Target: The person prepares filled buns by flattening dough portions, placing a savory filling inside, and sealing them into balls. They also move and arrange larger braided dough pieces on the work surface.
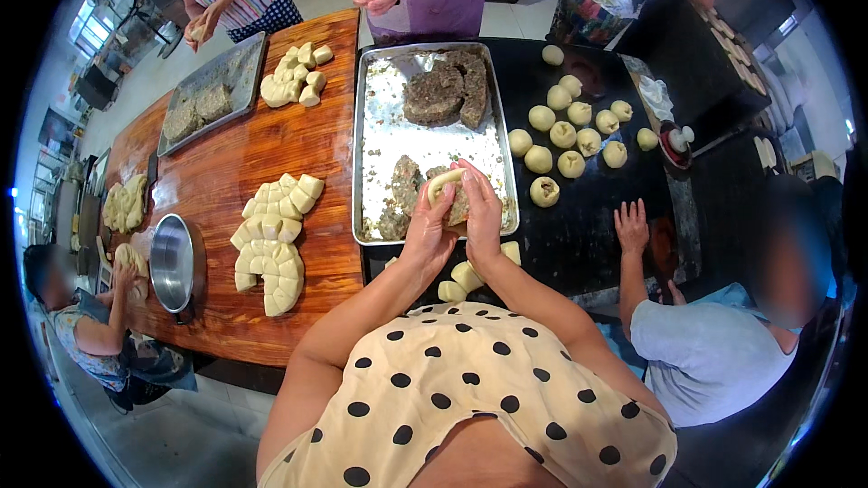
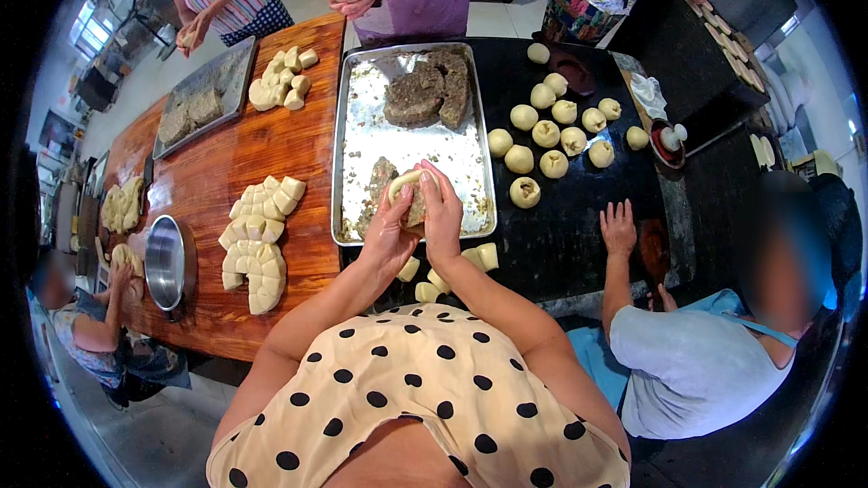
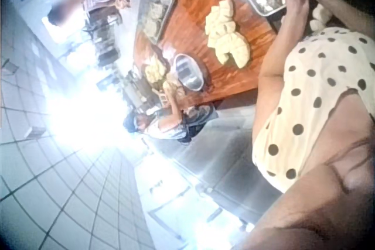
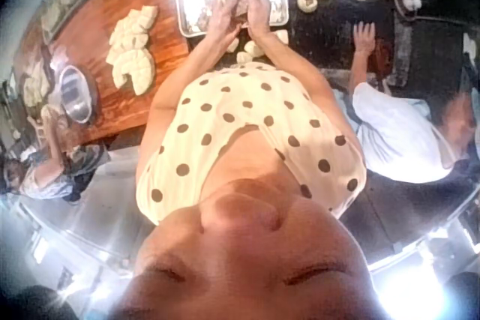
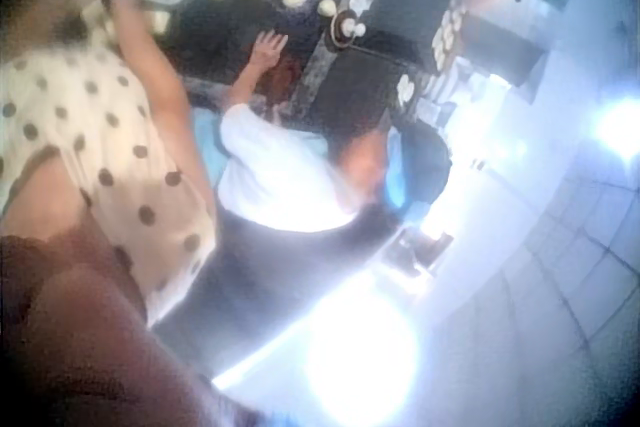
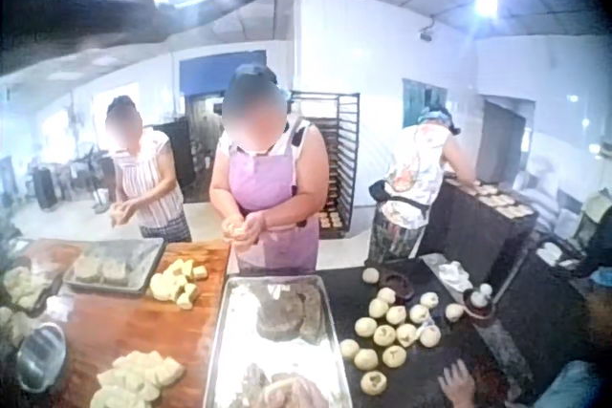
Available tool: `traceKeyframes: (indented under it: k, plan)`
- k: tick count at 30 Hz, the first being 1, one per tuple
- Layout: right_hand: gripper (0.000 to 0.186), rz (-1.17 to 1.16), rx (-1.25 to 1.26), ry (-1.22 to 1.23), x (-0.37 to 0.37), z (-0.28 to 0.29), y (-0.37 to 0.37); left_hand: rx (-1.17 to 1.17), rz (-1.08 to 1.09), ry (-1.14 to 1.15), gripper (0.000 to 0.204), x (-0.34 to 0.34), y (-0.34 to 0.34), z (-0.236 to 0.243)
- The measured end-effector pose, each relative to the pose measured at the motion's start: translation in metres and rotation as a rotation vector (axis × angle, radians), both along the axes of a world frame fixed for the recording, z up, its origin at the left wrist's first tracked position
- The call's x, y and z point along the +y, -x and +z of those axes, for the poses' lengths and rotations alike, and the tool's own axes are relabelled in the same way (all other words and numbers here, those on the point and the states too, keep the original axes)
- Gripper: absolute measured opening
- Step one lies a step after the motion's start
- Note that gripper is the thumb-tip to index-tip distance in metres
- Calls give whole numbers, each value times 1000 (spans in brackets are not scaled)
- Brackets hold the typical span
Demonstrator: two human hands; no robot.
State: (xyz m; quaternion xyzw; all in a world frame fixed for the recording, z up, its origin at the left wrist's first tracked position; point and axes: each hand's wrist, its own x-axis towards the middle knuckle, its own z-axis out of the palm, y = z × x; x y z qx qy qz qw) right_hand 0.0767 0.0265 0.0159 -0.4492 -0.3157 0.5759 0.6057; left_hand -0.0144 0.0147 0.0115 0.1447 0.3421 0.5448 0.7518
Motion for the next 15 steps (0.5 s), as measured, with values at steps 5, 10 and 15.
traceKeyframes:
  k: [5,10,15]
  plan:
    - [38,-60,-193,-166,2,-16,-5,6,7,-16,35,-1,-8,0]
    - [41,8,-112,-167,2,-3,-9,82,-8,-6,35,3,-3,4]
    - [42,40,-130,-7,9,-18,-16,-97,-100,156,36,12,5,12]
